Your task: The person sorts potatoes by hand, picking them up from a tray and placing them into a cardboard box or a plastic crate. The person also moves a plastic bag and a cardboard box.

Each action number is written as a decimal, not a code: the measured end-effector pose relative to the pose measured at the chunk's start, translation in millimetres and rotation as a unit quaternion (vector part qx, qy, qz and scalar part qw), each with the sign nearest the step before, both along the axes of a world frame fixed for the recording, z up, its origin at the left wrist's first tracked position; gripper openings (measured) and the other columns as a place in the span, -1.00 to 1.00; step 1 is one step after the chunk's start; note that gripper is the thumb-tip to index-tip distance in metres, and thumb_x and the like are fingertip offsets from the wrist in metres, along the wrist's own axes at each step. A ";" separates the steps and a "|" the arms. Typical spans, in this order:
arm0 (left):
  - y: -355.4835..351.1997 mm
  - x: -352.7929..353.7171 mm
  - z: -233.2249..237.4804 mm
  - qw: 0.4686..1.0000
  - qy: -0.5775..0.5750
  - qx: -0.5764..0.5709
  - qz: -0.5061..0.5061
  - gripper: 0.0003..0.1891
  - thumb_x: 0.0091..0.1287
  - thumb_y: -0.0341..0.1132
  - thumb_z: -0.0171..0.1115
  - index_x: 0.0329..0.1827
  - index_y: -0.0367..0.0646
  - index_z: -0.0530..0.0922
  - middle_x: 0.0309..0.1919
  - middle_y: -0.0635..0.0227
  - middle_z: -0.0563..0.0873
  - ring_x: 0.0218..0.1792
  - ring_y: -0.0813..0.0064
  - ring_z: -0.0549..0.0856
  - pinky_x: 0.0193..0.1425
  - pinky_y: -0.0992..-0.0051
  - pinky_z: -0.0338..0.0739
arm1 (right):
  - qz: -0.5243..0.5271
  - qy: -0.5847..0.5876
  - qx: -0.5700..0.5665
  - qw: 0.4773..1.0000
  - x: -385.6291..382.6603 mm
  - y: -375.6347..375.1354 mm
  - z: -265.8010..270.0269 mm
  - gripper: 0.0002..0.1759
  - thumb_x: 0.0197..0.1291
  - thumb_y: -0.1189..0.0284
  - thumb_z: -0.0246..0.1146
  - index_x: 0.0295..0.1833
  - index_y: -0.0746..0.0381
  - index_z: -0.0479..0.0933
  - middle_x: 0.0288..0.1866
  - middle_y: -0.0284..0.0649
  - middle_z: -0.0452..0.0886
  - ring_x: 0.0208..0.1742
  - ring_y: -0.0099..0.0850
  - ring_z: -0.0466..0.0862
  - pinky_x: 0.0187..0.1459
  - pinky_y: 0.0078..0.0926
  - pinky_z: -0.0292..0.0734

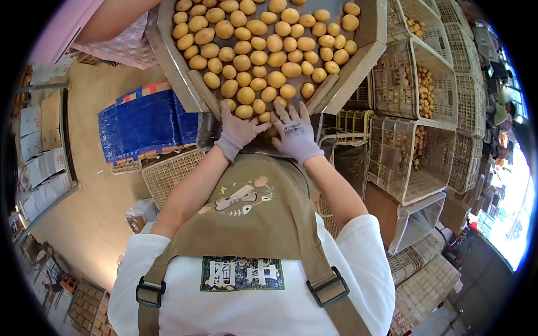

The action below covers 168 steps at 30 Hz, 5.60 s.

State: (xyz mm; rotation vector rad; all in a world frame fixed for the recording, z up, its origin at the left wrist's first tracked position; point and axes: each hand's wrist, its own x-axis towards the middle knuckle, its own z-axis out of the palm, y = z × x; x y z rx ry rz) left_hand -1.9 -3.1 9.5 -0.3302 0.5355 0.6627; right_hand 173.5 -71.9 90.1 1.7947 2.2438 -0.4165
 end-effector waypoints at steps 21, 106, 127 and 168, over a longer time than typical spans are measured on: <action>-3.4 5.7 -6.5 0.999 -0.040 0.025 -0.021 -0.08 0.34 0.49 -0.14 0.61 0.08 0.14 0.60 0.23 0.17 0.58 -0.01 0.17 0.49 -0.36 0.17 | -0.107 -0.184 0.088 0.973 44.7 76.0 19.9 -0.75 0.19 0.32 0.26 -0.03 0.11 0.64 -0.16 -0.26 0.73 0.09 -0.20 0.61 0.28 0.02 0.29; 2.3 -6.5 -0.3 0.996 -0.074 0.050 -0.006 0.13 0.13 0.68 -0.11 0.65 0.15 0.02 0.62 0.24 0.14 0.58 -0.16 0.13 0.40 -0.58 0.03 | -0.084 -0.034 -0.054 0.994 -42.6 165.2 10.9 -0.64 0.34 0.33 0.13 0.20 0.18 0.39 0.03 -0.04 0.72 0.09 -0.04 0.71 0.06 -0.09 0.58; 3.7 -3.4 6.8 0.999 -0.037 0.027 -0.005 0.09 0.18 0.63 -0.12 0.66 0.15 -0.01 0.65 0.30 0.04 0.61 -0.12 0.06 0.40 -0.59 0.00 | -0.274 0.166 0.428 0.845 119.8 56.5 79.8 -0.69 -0.01 0.60 0.38 -0.08 0.21 0.66 -0.10 -0.14 0.73 -0.08 -0.20 0.73 0.04 -0.28 0.65; 5.5 -1.4 19.2 0.998 -0.069 0.002 -0.003 0.00 0.28 0.52 -0.17 0.65 0.06 -0.02 0.65 0.24 0.02 0.61 -0.12 0.07 0.40 -0.60 0.03 | -0.085 -0.182 0.071 0.977 11.9 63.4 -22.6 -0.73 0.36 0.36 0.11 0.10 -0.07 0.62 -0.08 -0.24 0.57 -0.01 -0.27 0.61 0.19 -0.05 0.34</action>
